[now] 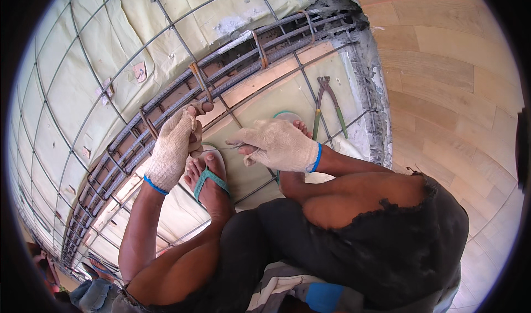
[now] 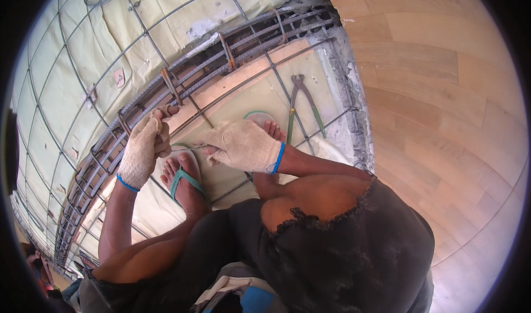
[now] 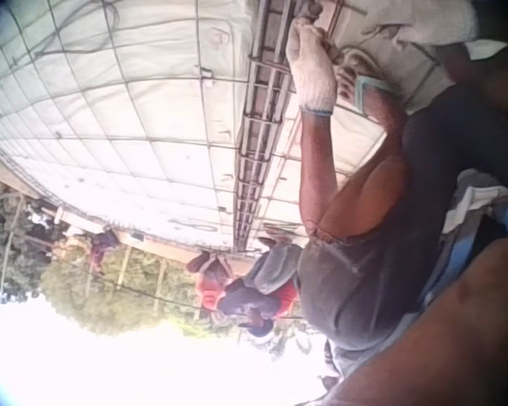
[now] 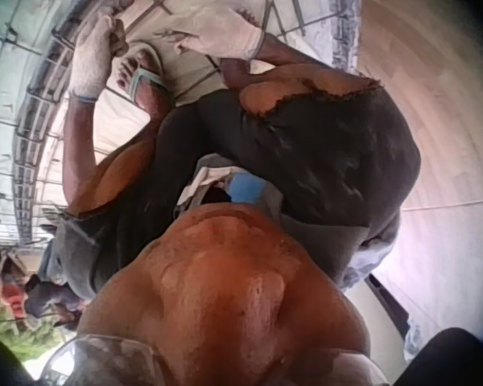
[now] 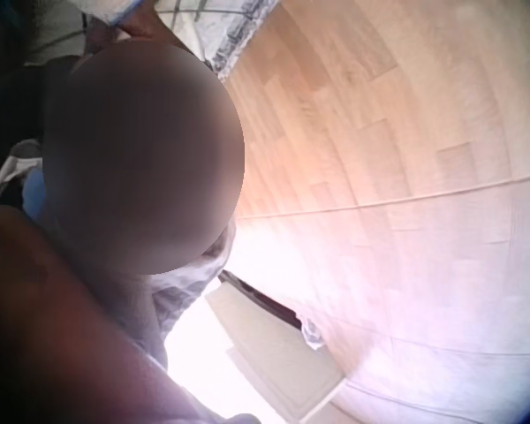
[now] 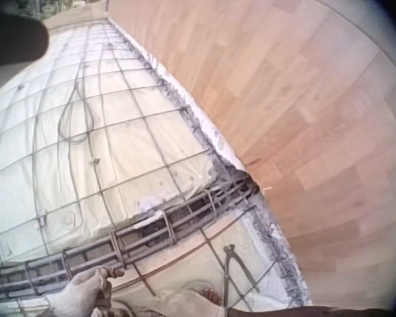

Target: The person is installing rebar on a construction site. They are using pliers to cut and bend the rebar, securing it to the existing structure. The person is wearing gloves and flip-flops, and the camera is mounted on their head, providing a first-person view of the task.

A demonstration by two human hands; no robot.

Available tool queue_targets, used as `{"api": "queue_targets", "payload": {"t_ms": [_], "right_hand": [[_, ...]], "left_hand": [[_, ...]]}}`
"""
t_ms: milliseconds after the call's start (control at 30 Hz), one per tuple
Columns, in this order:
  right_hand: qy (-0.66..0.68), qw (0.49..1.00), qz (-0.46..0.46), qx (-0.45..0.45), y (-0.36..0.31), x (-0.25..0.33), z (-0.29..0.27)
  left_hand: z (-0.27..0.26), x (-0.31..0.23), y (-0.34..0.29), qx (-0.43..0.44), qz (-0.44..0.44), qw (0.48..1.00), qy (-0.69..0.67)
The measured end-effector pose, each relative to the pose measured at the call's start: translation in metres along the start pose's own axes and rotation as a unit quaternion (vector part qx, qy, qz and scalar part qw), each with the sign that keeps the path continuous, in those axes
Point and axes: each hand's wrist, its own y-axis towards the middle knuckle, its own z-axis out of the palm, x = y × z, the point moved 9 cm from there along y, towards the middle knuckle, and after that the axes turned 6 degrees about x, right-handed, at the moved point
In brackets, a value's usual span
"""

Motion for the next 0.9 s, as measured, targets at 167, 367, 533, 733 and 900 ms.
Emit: {"api": "queue_targets", "payload": {"t_ms": [167, 367, 533, 733, 900], "right_hand": [[-0.28, 0.959, -0.013, -0.045, 0.011, 0.029, -0.03], [0.222, 0.958, 0.059, 0.17, -0.001, 0.01, 0.03], [0.43, 0.865, 0.062, 0.252, -0.016, 0.02, 0.058], [-0.17, 0.981, -0.019, -0.089, 0.015, 0.041, -0.034], [-0.238, 0.965, -0.043, -0.103, 0.029, 0.038, -0.019]], "left_hand": [[-0.011, 0.014, -0.006, -0.052, 0.007, 0.989, -0.137], [0.007, -0.012, -0.008, 0.059, 0.083, 0.97, -0.222], [0.022, -0.035, -0.013, 0.11, 0.116, 0.973, -0.165], [-0.007, -0.019, 0.0, -0.065, 0.13, 0.983, -0.11], [-0.005, 0.008, 0.006, -0.061, 0.089, 0.976, -0.191]]}}
